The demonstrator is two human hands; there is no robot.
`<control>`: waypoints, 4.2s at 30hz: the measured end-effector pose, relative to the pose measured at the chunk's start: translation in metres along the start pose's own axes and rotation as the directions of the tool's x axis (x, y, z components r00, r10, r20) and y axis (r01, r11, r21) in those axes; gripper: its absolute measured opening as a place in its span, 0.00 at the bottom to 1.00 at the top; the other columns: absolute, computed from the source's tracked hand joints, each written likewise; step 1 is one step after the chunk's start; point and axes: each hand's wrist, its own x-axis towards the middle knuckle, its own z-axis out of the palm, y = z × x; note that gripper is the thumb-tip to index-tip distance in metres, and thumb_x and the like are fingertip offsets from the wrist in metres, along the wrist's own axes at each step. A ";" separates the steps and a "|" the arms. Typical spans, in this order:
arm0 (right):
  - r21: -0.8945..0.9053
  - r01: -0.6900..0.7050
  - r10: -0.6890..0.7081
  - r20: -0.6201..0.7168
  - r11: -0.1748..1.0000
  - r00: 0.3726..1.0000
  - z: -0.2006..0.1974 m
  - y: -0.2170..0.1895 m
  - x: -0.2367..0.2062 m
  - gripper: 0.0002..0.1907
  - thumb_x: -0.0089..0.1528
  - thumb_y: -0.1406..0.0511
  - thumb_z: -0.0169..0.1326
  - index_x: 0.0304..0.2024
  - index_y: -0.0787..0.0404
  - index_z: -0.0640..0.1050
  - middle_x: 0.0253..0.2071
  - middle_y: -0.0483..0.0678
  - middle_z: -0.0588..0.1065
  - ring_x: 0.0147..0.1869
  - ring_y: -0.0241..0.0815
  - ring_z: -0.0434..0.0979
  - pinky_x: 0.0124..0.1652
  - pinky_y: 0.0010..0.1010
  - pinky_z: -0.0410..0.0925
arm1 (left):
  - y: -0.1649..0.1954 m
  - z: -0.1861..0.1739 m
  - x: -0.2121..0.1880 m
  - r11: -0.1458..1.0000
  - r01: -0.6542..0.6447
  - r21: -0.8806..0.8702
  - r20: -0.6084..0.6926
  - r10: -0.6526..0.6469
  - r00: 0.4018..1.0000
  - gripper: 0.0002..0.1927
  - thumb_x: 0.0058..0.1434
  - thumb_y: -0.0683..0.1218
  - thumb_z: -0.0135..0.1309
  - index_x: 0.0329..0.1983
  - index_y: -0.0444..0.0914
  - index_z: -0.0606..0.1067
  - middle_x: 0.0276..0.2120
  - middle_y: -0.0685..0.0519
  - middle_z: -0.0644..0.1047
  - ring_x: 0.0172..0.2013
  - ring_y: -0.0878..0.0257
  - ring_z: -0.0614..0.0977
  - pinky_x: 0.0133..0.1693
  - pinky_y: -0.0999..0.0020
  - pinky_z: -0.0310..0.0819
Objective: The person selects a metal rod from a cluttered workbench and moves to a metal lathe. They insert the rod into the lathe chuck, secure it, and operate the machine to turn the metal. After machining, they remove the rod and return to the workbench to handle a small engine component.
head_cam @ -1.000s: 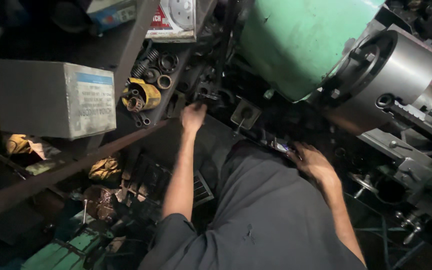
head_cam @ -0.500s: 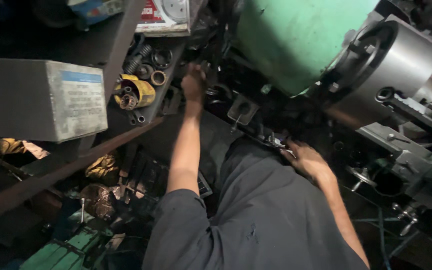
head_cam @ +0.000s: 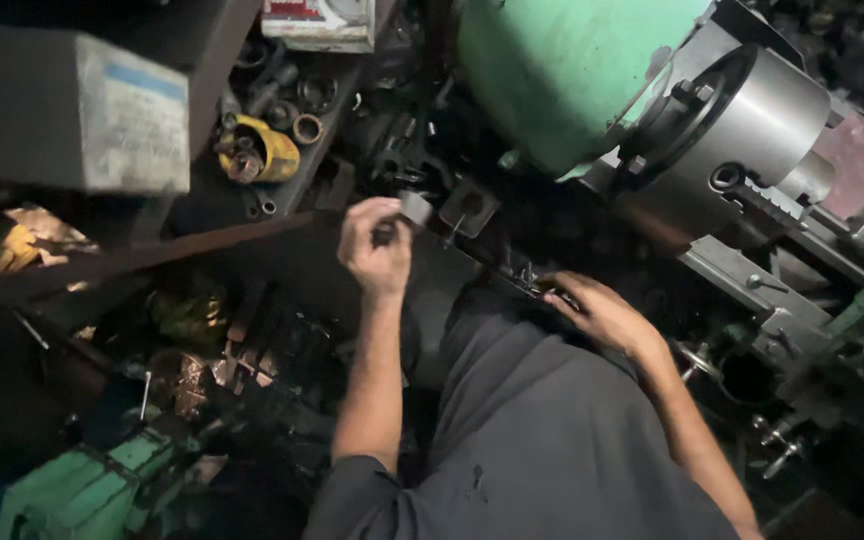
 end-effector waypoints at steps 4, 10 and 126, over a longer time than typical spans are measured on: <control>0.215 0.224 -0.186 -0.184 0.950 0.965 -0.023 -0.044 -0.016 0.23 0.67 0.63 0.52 0.63 0.65 0.71 0.60 0.58 0.73 0.66 0.54 0.72 0.61 0.42 0.64 | 0.066 0.012 -0.016 0.816 0.446 -0.368 0.212 -0.393 0.895 0.07 0.56 0.36 0.61 0.38 0.34 0.79 0.38 0.46 0.82 0.25 0.64 0.78 0.29 0.73 0.71; 0.372 0.430 -0.261 -0.424 0.823 0.867 -0.039 -0.043 -0.042 0.12 0.66 0.70 0.59 0.52 0.66 0.75 0.52 0.50 0.75 0.59 0.43 0.75 0.60 0.32 0.67 | 0.137 0.044 -0.042 0.942 0.155 -0.299 0.413 -0.019 0.911 0.09 0.60 0.36 0.63 0.43 0.37 0.78 0.43 0.50 0.83 0.44 0.59 0.86 0.45 0.69 0.82; -0.336 0.014 -0.271 -0.732 0.942 0.625 -0.175 0.118 -0.117 0.12 0.65 0.70 0.61 0.50 0.68 0.76 0.41 0.59 0.76 0.45 0.59 0.76 0.45 0.44 0.70 | -0.011 0.148 -0.117 0.874 0.143 0.465 0.281 -0.299 0.912 0.34 0.54 0.48 0.68 0.63 0.32 0.73 0.61 0.31 0.72 0.62 0.34 0.71 0.65 0.46 0.65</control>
